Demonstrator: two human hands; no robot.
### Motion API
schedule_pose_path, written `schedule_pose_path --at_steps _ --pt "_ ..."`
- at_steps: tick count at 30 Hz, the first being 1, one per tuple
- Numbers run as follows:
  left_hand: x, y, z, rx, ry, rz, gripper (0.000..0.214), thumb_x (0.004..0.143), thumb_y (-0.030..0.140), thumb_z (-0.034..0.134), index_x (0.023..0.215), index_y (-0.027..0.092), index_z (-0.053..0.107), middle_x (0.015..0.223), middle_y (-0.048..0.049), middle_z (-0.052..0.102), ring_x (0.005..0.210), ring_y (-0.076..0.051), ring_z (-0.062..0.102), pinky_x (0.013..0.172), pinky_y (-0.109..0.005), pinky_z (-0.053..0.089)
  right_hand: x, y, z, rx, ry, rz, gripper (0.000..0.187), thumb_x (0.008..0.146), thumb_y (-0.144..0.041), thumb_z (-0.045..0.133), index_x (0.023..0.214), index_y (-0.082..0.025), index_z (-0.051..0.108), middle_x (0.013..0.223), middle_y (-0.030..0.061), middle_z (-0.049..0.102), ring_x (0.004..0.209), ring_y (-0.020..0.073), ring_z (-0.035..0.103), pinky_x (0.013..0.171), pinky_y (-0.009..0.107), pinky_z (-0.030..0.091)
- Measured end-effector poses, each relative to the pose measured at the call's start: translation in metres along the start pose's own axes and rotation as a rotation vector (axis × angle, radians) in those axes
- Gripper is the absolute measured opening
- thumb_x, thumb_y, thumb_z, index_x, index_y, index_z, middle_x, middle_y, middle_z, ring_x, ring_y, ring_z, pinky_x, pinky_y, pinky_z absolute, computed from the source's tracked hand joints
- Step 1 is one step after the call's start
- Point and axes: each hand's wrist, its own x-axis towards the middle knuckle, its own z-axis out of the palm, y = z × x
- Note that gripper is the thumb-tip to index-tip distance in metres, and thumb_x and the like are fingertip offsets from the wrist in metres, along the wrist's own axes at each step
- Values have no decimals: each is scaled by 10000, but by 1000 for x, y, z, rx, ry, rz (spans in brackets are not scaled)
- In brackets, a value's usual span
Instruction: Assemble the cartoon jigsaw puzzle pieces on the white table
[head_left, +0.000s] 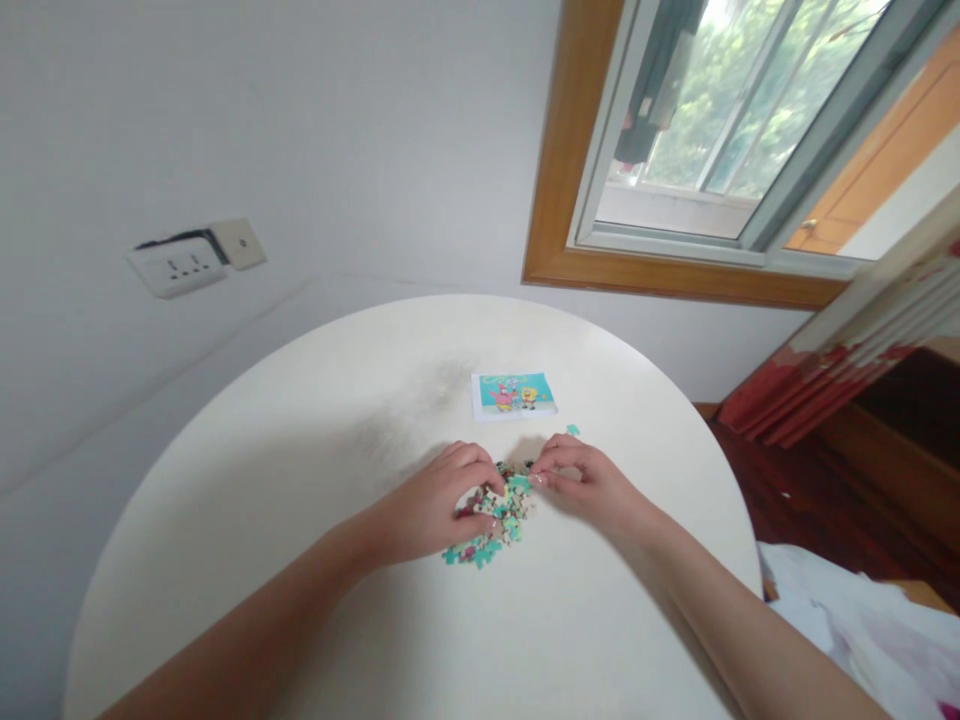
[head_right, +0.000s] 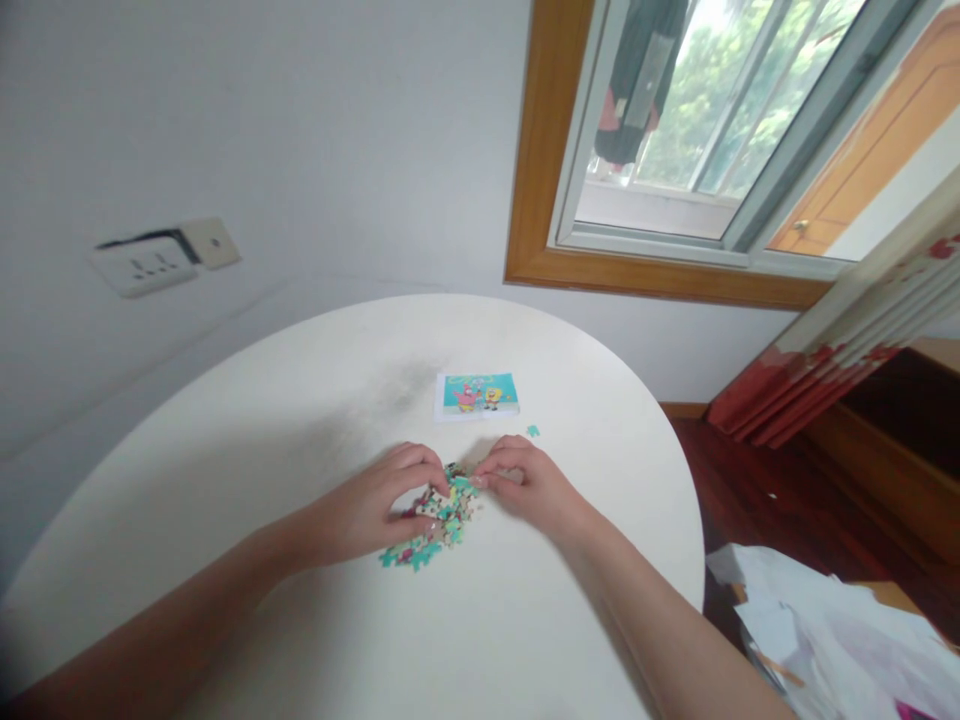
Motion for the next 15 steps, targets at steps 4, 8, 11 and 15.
schedule_pose_path --at_steps 4,8,11,15 --pt "0 0 0 0 -16 -7 188 790 183 631 973 230 623 1004 -28 570 996 -207 515 907 -298 386 3 15 -21 -33 113 150 289 845 -439 594 807 -179 713 807 51 628 757 158 565 672 273 429" --pt "1 2 -2 10 -16 -4 163 803 205 624 964 232 628 996 -30 575 985 -207 522 904 -299 391 3 35 -42 -105 331 335 368 779 -524 611 768 -163 682 782 53 648 732 171 559 644 276 417" --pt "1 1 -3 4 -14 -5 163 809 217 624 971 230 623 997 -32 582 982 -208 528 897 -298 396 3 37 -44 -127 321 355 371 778 -523 603 763 -159 675 762 50 643 712 167 554 638 275 418" --pt "1 -2 -3 -14 -25 -8 218 808 151 589 1011 232 604 1009 -26 598 996 -206 536 902 -303 394 1 18 -25 -74 43 205 284 829 -430 583 781 -177 700 801 45 638 722 147 551 641 258 430"
